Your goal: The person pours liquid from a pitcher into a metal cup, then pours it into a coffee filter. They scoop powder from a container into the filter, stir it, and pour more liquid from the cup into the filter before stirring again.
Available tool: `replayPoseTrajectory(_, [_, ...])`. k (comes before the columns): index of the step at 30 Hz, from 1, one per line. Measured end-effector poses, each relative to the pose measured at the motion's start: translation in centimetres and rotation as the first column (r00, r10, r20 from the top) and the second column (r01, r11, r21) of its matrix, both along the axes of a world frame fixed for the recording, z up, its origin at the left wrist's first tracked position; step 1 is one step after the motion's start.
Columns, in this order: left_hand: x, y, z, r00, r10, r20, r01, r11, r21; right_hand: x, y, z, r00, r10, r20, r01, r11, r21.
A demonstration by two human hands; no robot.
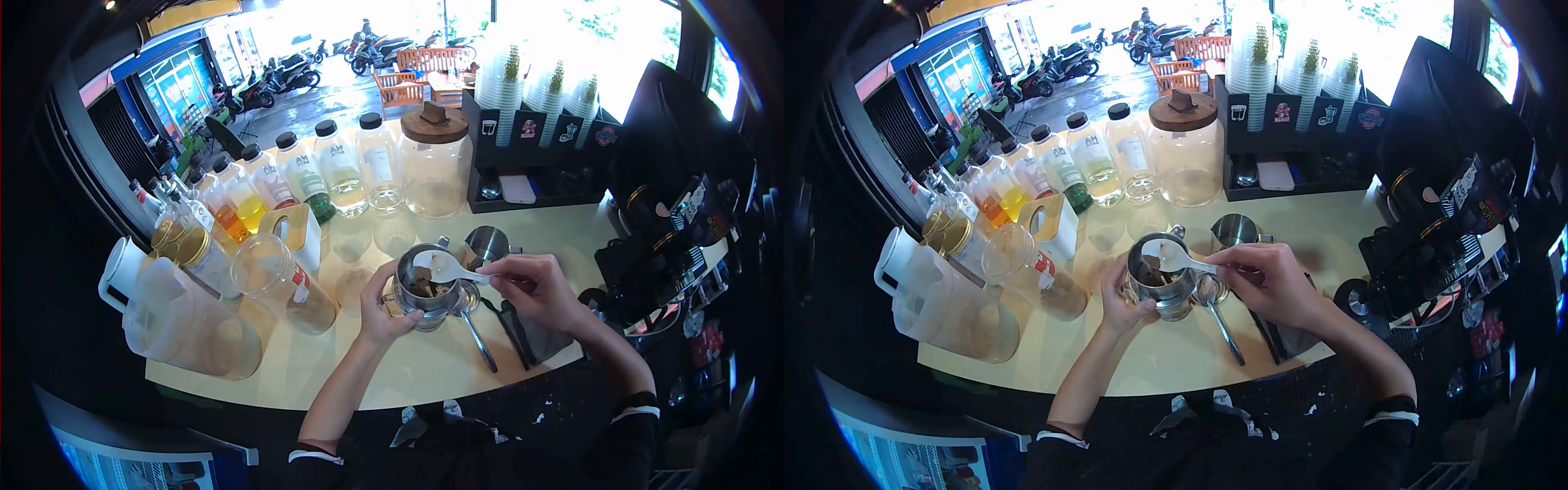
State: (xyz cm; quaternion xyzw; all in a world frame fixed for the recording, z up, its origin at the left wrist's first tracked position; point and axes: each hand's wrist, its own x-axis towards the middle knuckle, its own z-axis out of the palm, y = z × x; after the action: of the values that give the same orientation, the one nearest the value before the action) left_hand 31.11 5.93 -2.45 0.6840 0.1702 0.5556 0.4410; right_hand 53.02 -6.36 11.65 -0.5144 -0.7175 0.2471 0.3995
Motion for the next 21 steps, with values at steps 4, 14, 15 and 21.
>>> replayPoseTrajectory(4, [-0.1, 0.0, 0.1, 0.999, 0.015, -0.028, -0.015, 1.0, 0.024, -0.2, 0.3, -0.2, 1.0, 0.021, -0.007, -0.02, 1.0, 0.019])
replayPoseTrajectory(14, [0.0, -0.3, 0.5, 1.0, -0.006, -0.014, 0.006, 1.0, 0.002, 0.2, 1.7, -0.4, 0.998, -0.008, 0.057, 0.007, 1.0, 0.024])
replayPoseTrajectory(15, [-0.1, -0.3, 0.5, 1.0, -0.004, -0.012, 0.004, 1.0, 0.003, 0.1, 1.6, -0.3, 0.999, -0.019, 0.048, 0.017, 0.999, 0.046])
replayPoseTrajectory(21, [-0.1, -0.2, 0.4, 1.0, 0.002, -0.027, -0.001, 1.0, 0.007, 0.4, 1.5, -0.3, 0.997, -0.031, 0.069, 0.027, 0.998, 0.063])
